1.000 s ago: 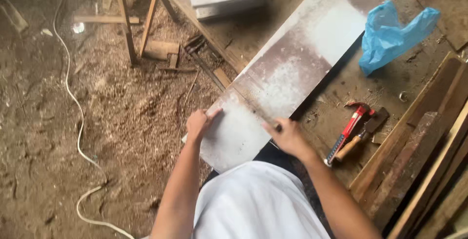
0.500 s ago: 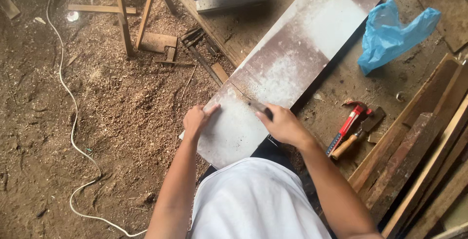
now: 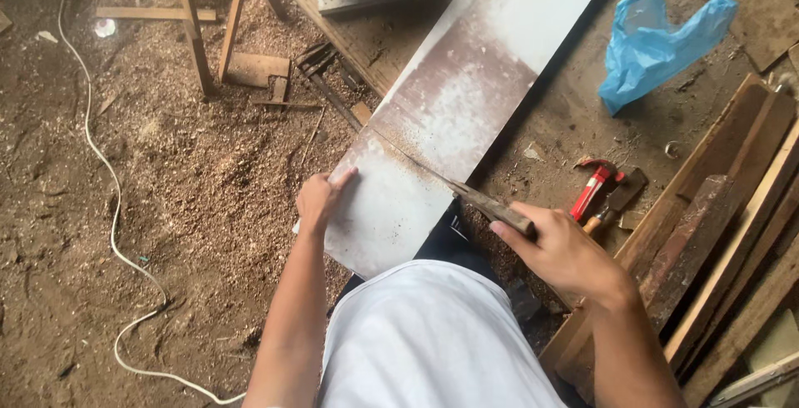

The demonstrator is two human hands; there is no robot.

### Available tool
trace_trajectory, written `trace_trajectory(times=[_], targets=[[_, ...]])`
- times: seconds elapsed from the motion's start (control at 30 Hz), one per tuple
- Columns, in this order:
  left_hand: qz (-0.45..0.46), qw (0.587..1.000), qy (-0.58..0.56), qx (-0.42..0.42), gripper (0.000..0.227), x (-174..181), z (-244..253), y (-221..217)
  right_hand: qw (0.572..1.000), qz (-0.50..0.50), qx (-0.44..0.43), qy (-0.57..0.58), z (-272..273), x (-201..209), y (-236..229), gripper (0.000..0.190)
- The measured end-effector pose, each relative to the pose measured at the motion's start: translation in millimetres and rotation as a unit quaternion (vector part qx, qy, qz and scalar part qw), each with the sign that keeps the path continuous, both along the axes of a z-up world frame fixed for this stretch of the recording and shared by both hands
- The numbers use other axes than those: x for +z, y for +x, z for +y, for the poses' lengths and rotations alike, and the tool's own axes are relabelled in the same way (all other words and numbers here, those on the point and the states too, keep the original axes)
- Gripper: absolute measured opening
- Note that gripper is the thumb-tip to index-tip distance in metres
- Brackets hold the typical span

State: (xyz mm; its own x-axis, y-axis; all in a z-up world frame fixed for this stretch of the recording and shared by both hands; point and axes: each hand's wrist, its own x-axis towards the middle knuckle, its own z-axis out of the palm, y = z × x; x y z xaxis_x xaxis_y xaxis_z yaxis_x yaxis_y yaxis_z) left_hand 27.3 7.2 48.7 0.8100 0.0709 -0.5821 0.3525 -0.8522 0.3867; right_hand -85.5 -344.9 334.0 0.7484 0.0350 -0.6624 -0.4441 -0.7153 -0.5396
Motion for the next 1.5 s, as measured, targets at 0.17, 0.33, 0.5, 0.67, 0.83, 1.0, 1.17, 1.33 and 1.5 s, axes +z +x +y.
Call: trace_trajectory(times=[0.17, 0.33, 0.5, 0.67, 0.83, 1.0, 1.17, 1.33, 1.5], targets=[[0.003, 1.0, 0.019, -0.02, 0.081, -14.4, 3.2, -3.1, 0.997, -0.066, -0.004, 0.031, -12.0, -11.7, -10.5, 0.034], [-0.012, 0.998, 0.036, -0.046, 0.086, -39.7, 9.7, -2.4, 0.996, -0.072, 0.005, 0.047, -9.3, -35.5, 3.6, 0.032], [-0.008, 1.0, 0.016, -0.023, 0.074, -46.4, 8.3, -2.2, 0.995, -0.096, 0.025, 0.019, 37.6, -98.8, 41.5, 0.039], [-0.003, 1.0, 0.026, -0.016, 0.08, -39.8, 7.8, -8.8, 0.993, -0.112, 0.013, 0.032, 49.1, -109.4, 42.9, 0.038], [0.001, 1.0, 0.03, -0.008, 0.076, -35.3, 9.6, -14.4, 0.999, -0.014, 0.019, 0.035, 1.5, -48.0, -4.1, 0.039], [-0.003, 1.0, 0.009, 0.004, 0.078, -40.1, 6.8, -0.5, 0.998, 0.017, 0.053, 0.018, -28.0, -19.2, -26.9, 0.038], [0.003, 0.999, 0.031, -0.016, 0.078, -43.7, 7.4, -19.4, 0.997, -0.049, 0.017, 0.057, 22.5, -91.9, 24.9, 0.039], [-0.001, 1.0, 0.008, -0.014, 0.072, -33.3, 4.2, -11.1, 0.997, -0.06, 0.012, 0.042, 42.3, -104.5, 56.0, 0.04], [0.036, 0.999, -0.01, 0.011, 0.07, -29.1, 7.0, -10.8, 0.999, 0.002, 0.023, 0.049, -7.8, -40.6, -9.8, 0.038]])
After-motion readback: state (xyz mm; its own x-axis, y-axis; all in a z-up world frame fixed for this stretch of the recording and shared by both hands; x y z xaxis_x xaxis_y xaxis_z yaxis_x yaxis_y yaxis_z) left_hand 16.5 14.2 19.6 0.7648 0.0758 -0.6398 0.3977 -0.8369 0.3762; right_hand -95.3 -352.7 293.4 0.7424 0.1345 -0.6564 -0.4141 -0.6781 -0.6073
